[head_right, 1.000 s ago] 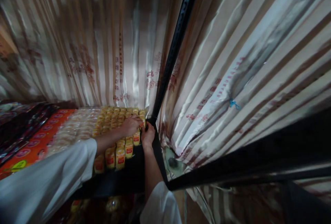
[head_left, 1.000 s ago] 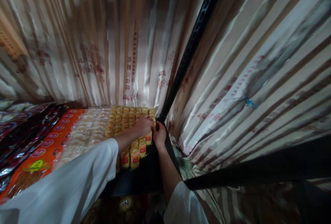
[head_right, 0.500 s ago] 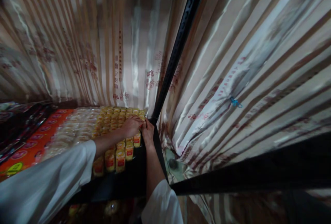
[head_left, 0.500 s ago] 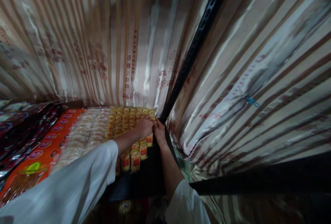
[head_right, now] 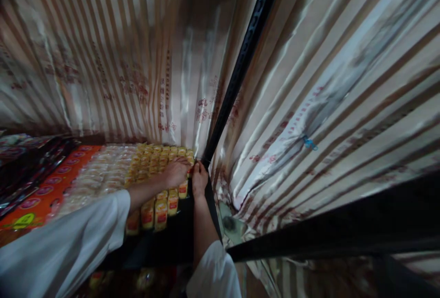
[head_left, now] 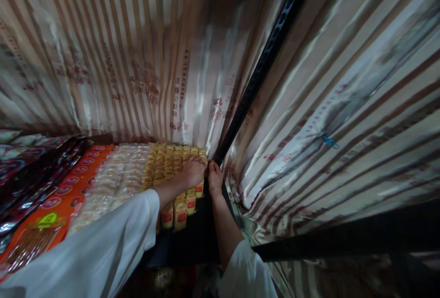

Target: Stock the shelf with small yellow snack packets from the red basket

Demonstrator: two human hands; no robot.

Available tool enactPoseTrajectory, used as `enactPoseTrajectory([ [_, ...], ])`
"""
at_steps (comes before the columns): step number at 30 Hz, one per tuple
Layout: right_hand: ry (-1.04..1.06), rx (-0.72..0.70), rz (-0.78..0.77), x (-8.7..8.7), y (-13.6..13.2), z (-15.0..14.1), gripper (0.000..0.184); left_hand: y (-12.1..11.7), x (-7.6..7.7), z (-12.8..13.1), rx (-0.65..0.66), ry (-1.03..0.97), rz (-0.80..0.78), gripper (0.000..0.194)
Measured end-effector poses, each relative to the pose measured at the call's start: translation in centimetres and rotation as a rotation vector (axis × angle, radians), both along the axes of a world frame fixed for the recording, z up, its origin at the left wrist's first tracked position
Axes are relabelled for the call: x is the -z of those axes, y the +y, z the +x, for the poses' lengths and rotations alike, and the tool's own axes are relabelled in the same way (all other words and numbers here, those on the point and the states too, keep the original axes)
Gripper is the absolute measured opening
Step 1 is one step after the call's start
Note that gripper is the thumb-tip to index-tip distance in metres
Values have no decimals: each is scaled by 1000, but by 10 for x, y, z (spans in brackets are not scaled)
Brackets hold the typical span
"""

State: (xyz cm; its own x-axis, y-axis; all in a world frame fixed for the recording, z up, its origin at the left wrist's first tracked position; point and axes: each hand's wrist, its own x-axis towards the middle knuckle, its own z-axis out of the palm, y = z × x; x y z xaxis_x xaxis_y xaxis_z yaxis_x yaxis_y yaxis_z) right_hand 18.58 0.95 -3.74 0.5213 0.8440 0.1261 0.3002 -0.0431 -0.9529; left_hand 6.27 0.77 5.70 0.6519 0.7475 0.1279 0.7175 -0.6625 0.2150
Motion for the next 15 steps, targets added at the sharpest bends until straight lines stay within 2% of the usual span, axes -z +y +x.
enactPoseTrajectory([
  [4, -20, 49, 11, -8, -23, -5, 49, -25, -11, -3, 16, -43, 10, 27],
  [8, 25, 21, 64, -17, -63, -15, 47, -73, -12, -9, 8, -203, -13, 35],
  [11, 132, -14, 95, -21, -106, -30, 48, -123, -1, -23, 26, -360, -67, 41],
  [15, 233, -81, 86, -19, -178, -61, 44, -202, 24, -55, 7, -529, -157, 47],
])
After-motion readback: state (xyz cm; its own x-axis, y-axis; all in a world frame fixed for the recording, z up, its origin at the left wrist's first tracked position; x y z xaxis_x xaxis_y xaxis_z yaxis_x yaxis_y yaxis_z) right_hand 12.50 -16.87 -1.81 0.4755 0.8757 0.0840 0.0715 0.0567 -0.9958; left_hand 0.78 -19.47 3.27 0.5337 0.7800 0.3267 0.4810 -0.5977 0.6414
